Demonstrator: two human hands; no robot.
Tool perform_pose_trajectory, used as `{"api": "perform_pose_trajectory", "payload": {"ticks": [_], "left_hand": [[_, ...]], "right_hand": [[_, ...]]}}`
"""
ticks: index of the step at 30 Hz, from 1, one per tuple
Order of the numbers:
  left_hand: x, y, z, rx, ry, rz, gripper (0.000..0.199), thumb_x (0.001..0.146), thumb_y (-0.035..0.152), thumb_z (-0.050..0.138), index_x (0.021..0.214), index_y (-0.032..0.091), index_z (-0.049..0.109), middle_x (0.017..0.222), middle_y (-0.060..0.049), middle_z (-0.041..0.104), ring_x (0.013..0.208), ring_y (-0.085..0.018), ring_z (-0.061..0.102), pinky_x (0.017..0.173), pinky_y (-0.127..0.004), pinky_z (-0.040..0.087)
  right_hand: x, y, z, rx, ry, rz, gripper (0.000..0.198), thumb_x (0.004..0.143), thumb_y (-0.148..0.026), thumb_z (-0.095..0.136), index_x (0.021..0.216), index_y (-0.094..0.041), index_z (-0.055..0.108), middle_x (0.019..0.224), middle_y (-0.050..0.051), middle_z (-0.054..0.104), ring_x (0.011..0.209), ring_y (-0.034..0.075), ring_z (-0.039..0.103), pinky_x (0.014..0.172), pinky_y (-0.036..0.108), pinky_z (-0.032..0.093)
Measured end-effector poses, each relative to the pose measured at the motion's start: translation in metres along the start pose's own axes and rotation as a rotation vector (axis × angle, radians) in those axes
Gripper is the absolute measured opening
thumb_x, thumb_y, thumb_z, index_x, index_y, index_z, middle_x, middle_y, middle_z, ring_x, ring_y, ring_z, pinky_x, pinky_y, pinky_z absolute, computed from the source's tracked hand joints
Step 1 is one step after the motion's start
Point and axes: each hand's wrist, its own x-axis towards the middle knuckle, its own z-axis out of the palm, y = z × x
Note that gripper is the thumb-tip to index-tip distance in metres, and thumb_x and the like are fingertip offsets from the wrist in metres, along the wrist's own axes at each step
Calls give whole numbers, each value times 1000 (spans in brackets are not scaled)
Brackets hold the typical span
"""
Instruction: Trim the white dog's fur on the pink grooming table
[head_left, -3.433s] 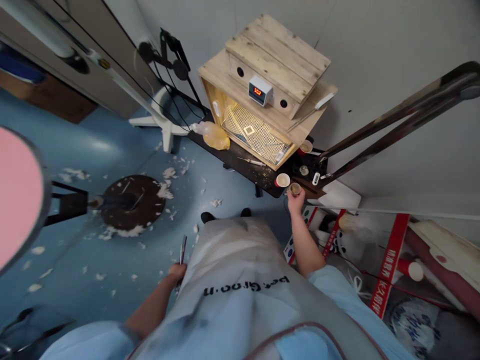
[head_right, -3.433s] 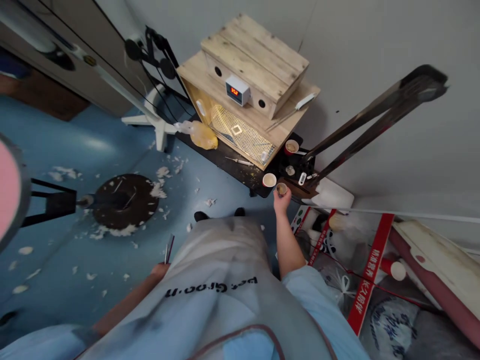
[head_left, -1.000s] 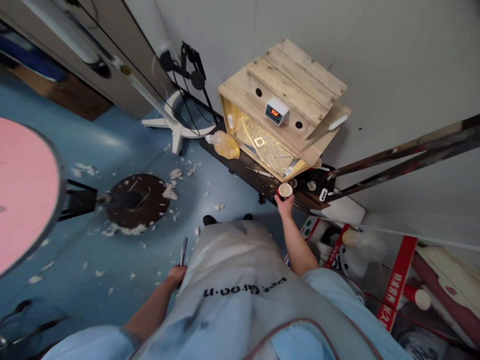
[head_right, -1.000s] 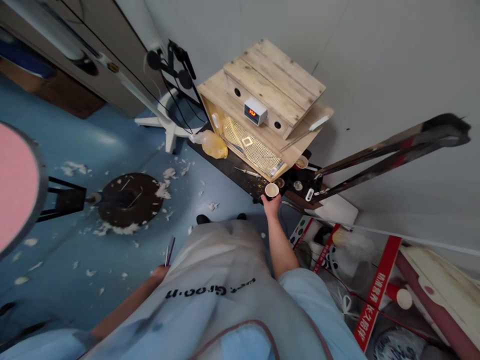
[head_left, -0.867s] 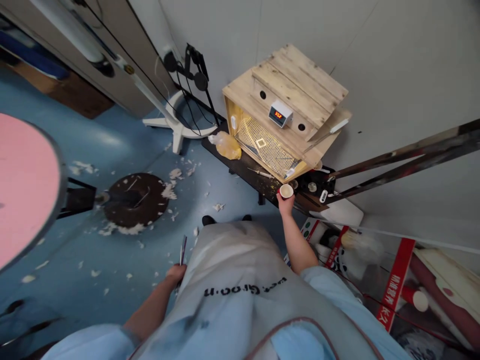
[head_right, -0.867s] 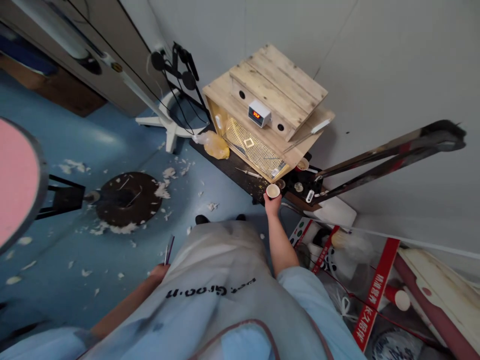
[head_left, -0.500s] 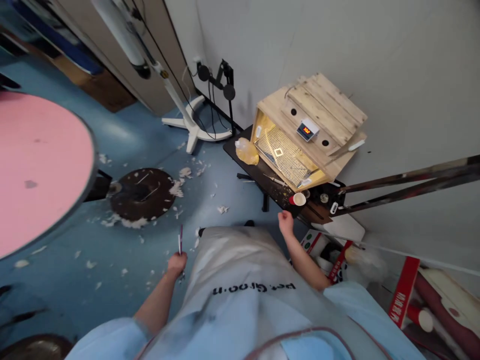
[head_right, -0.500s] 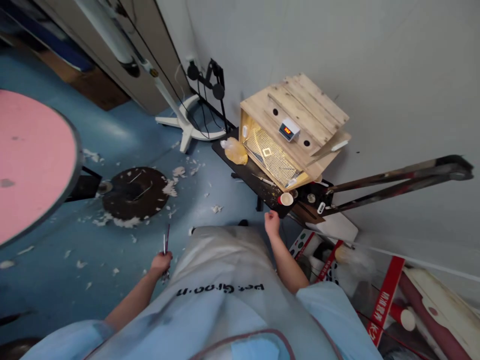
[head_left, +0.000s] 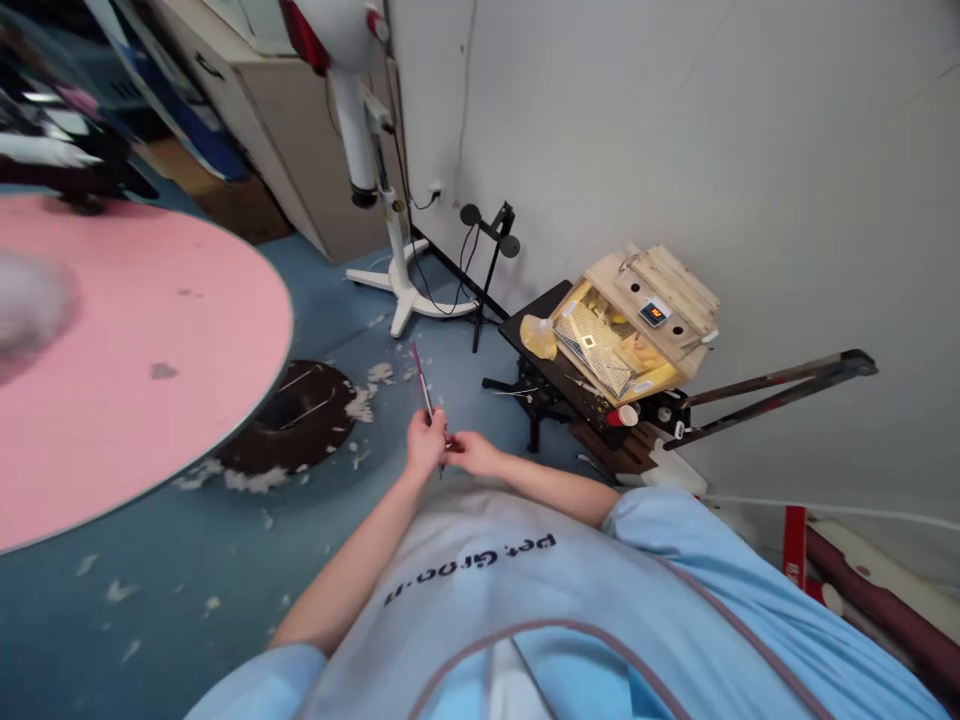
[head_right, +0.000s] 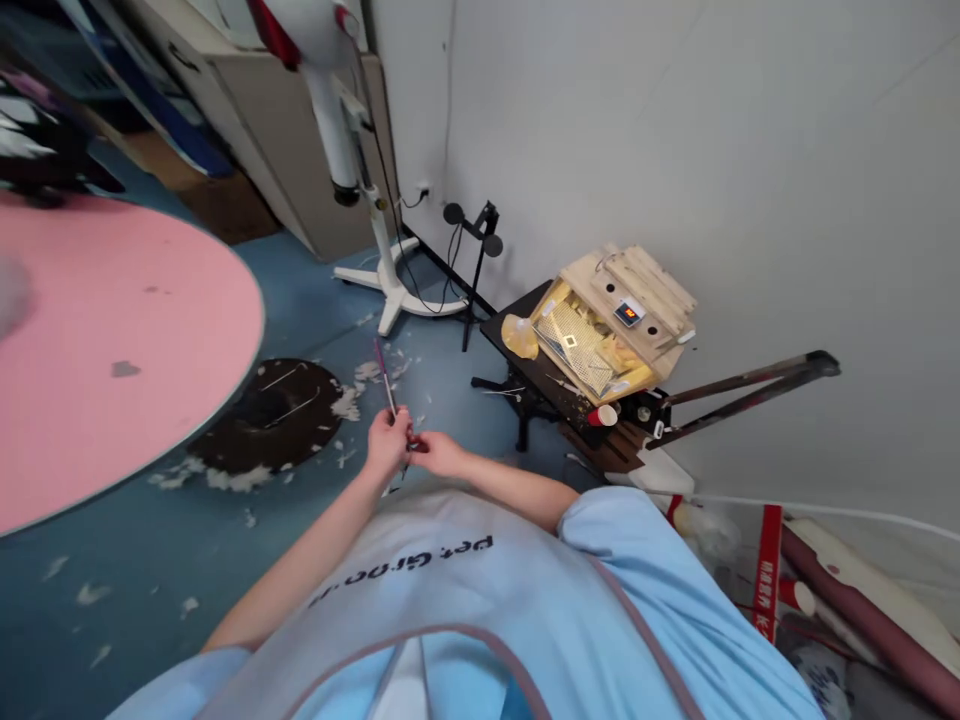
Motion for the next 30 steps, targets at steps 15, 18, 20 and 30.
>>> {"api": "perform_pose_trajectory", "payload": {"ticks": [15,18,20,30], "left_hand": [[42,24,-155,80,-69,82,29,82,30,42,100,16,58,79,-3,61,73,-17,58,71,-28,46],[57,32,-201,285,-170,180,33,83,34,41,98,15,63,89,-9,68,87,-23,64,85,-36,48],[67,35,-242,365,-124,238,35,82,36,42,99,15,65,101,-12,69,98,-26,64,94,-39,47],[61,-6,-452,-190,237,45,58,84,63,44,104,14,66,114,-16,68,109,-25,64,97,-38,49]], "right_hand": [[73,-87,117,321,-184,171,34,66,-33,81,91,-17,65,75,-4,62,65,9,56,63,22,52],[99,-98,146,297,-166,229,14,68,-23,71,77,-15,64,63,-3,59,59,11,56,61,25,50],[118,-109,171,273,-161,217,2,68,-17,63,68,-15,64,60,-2,60,58,12,55,59,25,47],[200,-180,340,90,-325,-84,17,68,-24,56,81,-18,67,72,0,64,64,14,52,68,29,43]]}}
